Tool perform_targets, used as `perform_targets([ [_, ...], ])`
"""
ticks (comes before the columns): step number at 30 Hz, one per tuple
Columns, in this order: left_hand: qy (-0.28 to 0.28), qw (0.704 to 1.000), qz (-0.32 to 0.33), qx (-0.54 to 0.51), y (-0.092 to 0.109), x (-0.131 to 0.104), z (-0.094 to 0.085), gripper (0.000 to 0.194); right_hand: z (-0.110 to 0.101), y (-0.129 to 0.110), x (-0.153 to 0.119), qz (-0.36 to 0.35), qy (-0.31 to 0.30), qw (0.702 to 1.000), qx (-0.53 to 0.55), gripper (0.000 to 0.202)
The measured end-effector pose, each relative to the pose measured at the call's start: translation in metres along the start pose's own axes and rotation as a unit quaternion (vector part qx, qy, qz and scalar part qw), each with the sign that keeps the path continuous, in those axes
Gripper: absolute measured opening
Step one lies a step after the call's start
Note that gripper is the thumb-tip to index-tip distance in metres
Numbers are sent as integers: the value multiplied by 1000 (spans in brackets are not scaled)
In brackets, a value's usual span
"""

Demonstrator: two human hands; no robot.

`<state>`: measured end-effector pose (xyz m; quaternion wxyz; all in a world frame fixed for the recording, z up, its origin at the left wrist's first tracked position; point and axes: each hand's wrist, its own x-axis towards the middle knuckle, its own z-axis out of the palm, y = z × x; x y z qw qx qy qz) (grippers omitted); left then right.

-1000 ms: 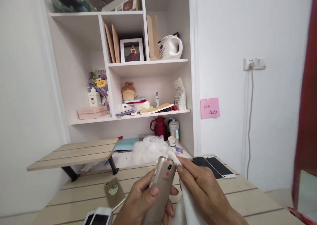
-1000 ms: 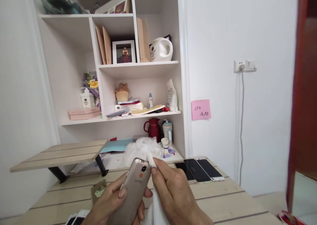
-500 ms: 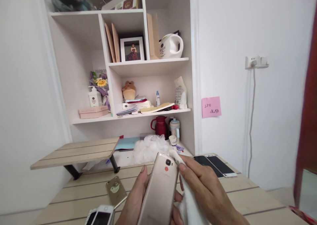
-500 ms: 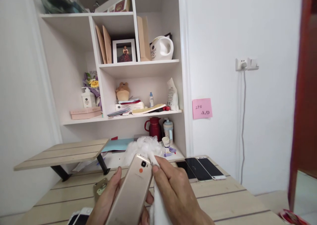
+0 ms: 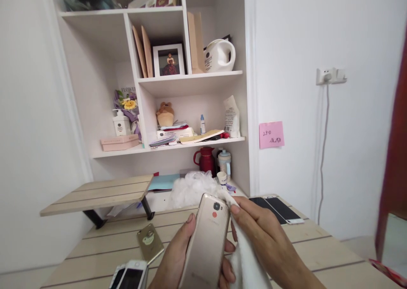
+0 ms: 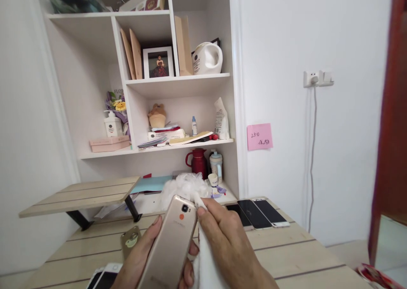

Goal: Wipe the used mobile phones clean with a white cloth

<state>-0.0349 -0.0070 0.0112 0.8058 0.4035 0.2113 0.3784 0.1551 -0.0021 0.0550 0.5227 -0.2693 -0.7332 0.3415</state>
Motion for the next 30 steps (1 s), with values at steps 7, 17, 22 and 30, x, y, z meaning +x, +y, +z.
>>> perform_targets([
  [7,6,1000,12,-16,-1,2,4,93,10,-6,-2,34,-16,992,124,42],
  [17,90,993,74,13,-3,5,4,85,23,-6,-1,100,-18,959,266,42],
  [22,171,970,147,92,-5,0,6,74,25,1,-2,73,-59,962,255,39],
  [30,252,935,194,158,-2,-6,8,64,25,3,-2,31,-58,991,116,45],
])
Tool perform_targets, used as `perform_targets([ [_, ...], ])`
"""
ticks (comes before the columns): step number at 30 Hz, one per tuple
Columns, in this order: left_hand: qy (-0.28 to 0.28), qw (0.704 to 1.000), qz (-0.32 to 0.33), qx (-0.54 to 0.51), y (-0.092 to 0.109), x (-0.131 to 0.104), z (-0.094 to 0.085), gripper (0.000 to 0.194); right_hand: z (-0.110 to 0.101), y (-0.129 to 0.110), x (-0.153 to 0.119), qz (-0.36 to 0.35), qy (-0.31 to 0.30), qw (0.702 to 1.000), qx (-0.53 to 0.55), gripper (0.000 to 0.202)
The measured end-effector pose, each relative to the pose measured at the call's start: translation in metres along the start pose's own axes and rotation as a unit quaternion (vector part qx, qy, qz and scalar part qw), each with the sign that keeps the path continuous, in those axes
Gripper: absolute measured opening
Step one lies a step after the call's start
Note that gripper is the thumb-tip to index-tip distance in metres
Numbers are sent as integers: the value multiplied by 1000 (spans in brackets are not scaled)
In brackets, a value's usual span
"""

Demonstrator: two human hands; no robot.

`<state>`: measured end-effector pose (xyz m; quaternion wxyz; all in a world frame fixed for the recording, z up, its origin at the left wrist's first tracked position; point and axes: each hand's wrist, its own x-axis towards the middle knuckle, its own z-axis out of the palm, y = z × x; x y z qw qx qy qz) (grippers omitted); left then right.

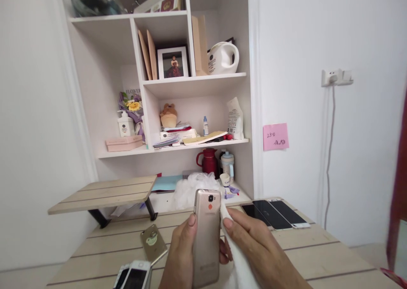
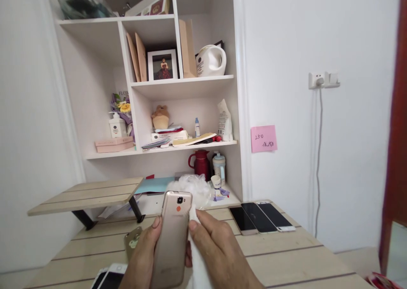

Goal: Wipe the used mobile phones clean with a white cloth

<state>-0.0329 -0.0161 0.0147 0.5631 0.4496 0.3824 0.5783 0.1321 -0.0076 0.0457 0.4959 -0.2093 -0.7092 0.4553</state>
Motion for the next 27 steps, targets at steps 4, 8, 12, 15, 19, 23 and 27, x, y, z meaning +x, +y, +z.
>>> perform_targets([
  [4,-46,993,67,89,8,-5,8,60,-4,-1,2,5,12,1000,27,42],
  [8,-81,986,104,103,10,-7,11,56,-5,-2,2,7,52,999,-1,41],
  [12,-105,979,118,130,12,-8,10,52,-6,-2,0,-1,82,996,-38,43],
  [15,-119,966,144,176,15,-9,11,46,-7,0,-1,-16,115,990,-76,41],
  [19,-132,968,164,139,10,-7,15,46,-11,8,-3,-46,158,978,-131,36],
  [23,-154,973,142,97,0,-2,13,51,-15,14,-5,-84,167,966,-180,34],
  [27,-173,969,134,113,1,0,5,58,-17,15,-4,-113,169,957,-208,38],
])
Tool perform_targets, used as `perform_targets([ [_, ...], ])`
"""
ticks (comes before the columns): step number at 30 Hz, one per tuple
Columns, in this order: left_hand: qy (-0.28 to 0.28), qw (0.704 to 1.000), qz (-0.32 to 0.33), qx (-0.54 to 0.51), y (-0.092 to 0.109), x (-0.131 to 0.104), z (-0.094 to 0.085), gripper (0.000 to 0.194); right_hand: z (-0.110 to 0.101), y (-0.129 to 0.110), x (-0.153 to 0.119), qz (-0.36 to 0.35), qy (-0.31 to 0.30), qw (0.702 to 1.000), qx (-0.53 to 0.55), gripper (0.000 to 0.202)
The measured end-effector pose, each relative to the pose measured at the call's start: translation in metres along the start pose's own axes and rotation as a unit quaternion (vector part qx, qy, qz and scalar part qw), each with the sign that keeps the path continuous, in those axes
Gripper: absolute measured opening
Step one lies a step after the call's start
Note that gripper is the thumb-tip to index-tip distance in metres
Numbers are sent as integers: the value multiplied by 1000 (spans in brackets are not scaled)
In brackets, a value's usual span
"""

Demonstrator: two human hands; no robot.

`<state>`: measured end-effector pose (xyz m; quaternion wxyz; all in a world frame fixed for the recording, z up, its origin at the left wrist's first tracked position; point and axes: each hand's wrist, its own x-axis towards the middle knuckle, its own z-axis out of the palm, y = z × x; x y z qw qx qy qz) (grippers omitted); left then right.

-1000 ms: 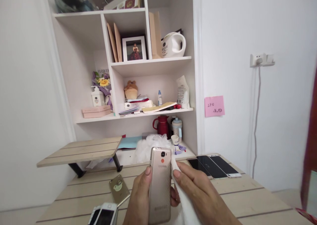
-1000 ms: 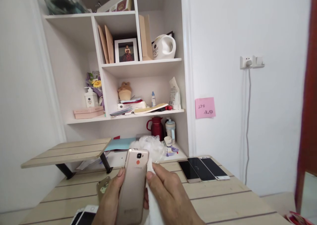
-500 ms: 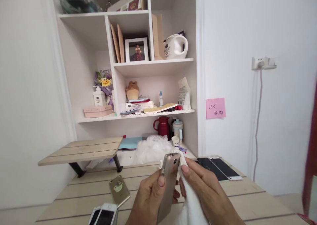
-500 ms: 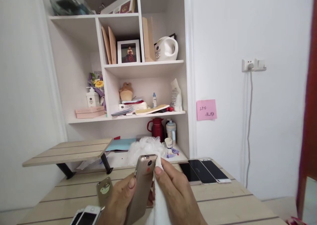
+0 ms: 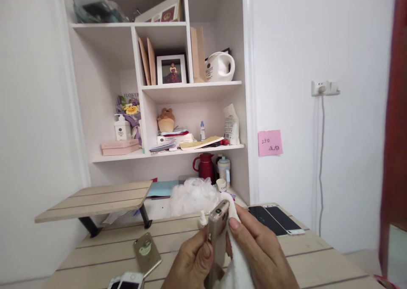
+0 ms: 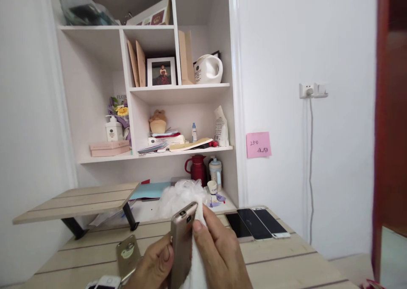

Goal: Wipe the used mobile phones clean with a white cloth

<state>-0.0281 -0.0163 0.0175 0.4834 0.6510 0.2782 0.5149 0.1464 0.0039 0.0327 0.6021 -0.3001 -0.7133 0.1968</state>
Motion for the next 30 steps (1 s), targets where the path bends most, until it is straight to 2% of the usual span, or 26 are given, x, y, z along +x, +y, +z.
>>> perform_targets([
  [4,34,997,-1,75,4,-2,-7,64,6,2,-1,-46,9,999,-25,42],
  [7,62,992,12,111,5,-1,-10,62,14,3,-6,-121,14,992,-32,45],
  [10,57,989,26,137,6,0,-10,62,17,1,-9,-197,6,980,-27,47],
  [13,37,988,31,149,8,0,-11,62,11,-1,-7,-244,-26,968,-48,49],
  [16,35,989,26,140,6,-1,-12,62,0,-1,-1,-249,-40,965,-77,48],
  [22,31,992,50,114,-6,0,-13,61,-9,5,8,-173,7,983,-66,40],
  [30,53,989,55,125,5,2,-10,57,3,-4,-4,-276,-12,959,-62,50],
])
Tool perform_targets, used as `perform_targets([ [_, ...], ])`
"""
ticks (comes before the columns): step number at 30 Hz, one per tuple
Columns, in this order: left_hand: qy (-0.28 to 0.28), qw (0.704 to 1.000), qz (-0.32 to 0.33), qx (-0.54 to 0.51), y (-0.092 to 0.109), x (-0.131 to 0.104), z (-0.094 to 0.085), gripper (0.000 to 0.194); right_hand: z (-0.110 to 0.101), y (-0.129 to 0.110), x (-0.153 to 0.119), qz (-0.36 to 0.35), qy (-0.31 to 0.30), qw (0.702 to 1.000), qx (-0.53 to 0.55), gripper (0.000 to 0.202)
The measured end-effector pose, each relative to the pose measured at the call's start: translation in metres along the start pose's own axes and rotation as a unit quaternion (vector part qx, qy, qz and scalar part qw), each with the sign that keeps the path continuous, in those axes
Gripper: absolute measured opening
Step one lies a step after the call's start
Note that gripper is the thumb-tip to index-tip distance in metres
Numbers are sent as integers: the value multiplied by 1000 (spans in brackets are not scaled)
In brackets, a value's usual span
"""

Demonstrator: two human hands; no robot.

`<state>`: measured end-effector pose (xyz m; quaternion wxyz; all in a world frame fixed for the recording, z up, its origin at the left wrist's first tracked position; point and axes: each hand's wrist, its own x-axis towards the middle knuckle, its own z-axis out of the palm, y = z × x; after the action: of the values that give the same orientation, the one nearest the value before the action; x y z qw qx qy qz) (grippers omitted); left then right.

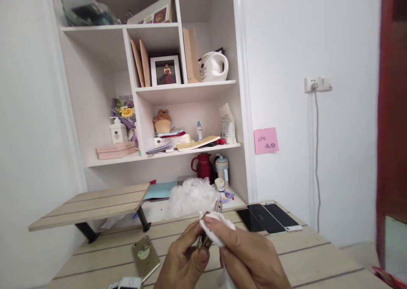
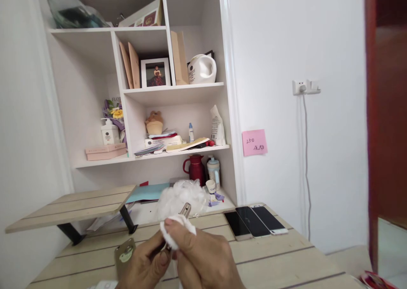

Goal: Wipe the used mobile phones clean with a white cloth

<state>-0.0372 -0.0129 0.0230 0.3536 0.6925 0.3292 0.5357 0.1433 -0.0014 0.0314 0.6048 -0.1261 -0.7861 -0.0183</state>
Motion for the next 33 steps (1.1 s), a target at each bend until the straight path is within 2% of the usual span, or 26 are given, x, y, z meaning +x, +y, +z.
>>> perform_targets([
  [4,-13,1000,8,-5,1,0,-1,56,-3,-3,2,-11,-7,1000,-13,50],
  [8,-28,999,4,-26,-7,-3,-1,57,-15,5,9,26,-3,1000,-11,47],
  [12,-32,998,5,-47,-11,-4,0,56,-15,10,8,65,9,998,-14,44],
  [17,-27,999,16,-17,-3,-2,-3,56,-7,0,1,20,6,1000,-14,45],
  [21,-38,999,18,-21,2,-2,-3,59,-9,0,2,11,-2,1000,-13,50],
  [27,-70,994,-33,-82,1,-5,0,65,-13,13,3,100,-3,995,-1,44],
  [31,-86,991,-25,-95,5,-4,-3,74,-4,16,-13,149,8,988,-33,34],
  [33,-77,992,-22,-95,6,-4,-4,70,3,15,-24,150,19,987,-50,29],
])
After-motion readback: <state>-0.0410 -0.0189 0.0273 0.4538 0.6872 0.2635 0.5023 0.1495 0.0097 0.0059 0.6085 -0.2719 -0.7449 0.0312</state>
